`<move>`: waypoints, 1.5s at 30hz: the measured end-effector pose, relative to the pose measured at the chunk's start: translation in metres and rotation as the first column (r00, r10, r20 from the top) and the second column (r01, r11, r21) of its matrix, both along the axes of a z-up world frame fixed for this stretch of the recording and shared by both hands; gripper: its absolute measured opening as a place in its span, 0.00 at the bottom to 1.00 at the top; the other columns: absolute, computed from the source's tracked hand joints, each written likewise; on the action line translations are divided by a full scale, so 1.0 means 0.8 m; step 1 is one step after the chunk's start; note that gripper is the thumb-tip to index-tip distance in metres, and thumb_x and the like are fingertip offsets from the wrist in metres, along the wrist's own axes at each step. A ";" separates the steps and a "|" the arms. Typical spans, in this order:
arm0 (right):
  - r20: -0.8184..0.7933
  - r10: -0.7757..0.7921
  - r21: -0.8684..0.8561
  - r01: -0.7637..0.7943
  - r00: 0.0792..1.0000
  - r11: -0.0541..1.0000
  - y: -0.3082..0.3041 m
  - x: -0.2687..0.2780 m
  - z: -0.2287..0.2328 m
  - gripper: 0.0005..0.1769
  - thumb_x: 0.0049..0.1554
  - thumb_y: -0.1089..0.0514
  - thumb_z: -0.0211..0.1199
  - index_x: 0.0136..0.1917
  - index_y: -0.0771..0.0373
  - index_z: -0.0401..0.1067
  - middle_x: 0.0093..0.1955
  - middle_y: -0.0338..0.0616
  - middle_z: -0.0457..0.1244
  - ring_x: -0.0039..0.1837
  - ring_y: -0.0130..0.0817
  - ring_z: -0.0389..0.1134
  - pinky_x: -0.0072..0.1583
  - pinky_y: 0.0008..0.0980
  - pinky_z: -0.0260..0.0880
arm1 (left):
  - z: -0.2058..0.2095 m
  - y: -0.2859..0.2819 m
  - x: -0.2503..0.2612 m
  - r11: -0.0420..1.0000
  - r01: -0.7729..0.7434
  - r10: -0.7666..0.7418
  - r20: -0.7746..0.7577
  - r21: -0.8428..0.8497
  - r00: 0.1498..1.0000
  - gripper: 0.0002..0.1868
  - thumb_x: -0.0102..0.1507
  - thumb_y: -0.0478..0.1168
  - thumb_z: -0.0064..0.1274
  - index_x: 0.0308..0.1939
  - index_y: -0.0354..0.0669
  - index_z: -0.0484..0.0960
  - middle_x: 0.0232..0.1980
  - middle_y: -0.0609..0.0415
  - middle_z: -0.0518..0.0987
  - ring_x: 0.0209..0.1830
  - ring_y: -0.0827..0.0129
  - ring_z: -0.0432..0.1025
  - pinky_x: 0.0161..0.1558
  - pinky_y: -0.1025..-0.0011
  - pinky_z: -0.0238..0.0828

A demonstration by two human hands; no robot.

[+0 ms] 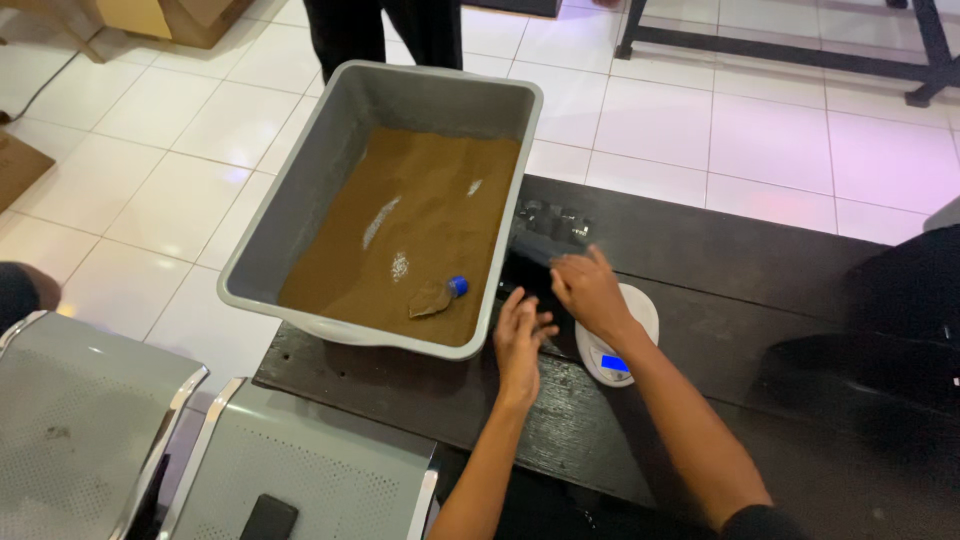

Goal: The person repeatedly scoops a brown granular material from a large tub into small black pouches using a plastic bottle as a scoop. Each pouch is placed on a digital scale, filled, and then set aside. The process is repeated multiple times.

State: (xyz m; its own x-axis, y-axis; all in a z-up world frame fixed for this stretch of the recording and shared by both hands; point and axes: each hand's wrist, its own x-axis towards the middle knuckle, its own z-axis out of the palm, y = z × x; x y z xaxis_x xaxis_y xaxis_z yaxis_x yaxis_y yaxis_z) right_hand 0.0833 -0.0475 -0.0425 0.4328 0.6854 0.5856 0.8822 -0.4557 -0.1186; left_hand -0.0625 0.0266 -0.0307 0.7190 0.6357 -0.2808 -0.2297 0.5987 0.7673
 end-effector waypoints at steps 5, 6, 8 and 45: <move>0.006 0.027 0.215 -0.028 1.000 0.976 -0.037 -0.050 0.077 0.12 0.62 0.59 0.59 0.58 0.59 0.79 0.60 0.42 0.71 0.64 0.40 0.71 0.72 0.45 0.62 | 0.046 -0.009 0.025 0.962 0.053 -0.072 0.063 0.267 0.995 0.28 0.64 0.38 0.58 0.68 0.36 0.72 0.58 0.41 0.77 0.52 0.61 0.76 0.50 0.67 0.79; -0.060 0.083 0.263 -0.064 0.995 0.963 -0.045 -0.059 0.087 0.14 0.62 0.60 0.59 0.59 0.60 0.79 0.62 0.44 0.70 0.65 0.43 0.71 0.70 0.43 0.65 | 0.048 -0.011 0.033 0.941 0.044 -0.079 0.092 0.335 0.993 0.26 0.62 0.37 0.61 0.65 0.37 0.76 0.57 0.41 0.79 0.54 0.61 0.76 0.52 0.66 0.79; -0.202 0.126 0.305 -0.060 0.971 0.951 -0.066 -0.070 0.104 0.15 0.62 0.59 0.59 0.61 0.60 0.78 0.63 0.46 0.70 0.65 0.45 0.70 0.68 0.43 0.67 | 0.057 -0.013 0.036 0.935 0.068 -0.109 0.101 0.349 0.989 0.24 0.62 0.37 0.62 0.62 0.36 0.78 0.54 0.42 0.80 0.52 0.61 0.77 0.50 0.67 0.79; -0.394 0.031 0.439 0.158 0.918 0.885 -0.178 -0.083 0.121 0.13 0.56 0.63 0.71 0.55 0.67 0.78 0.36 0.49 0.67 0.41 0.44 0.72 0.39 0.34 0.77 | 0.112 -0.087 0.043 0.685 0.288 -0.350 -0.044 0.669 0.936 0.06 0.62 0.36 0.52 0.38 0.33 0.77 0.35 0.45 0.77 0.39 0.68 0.70 0.37 0.65 0.76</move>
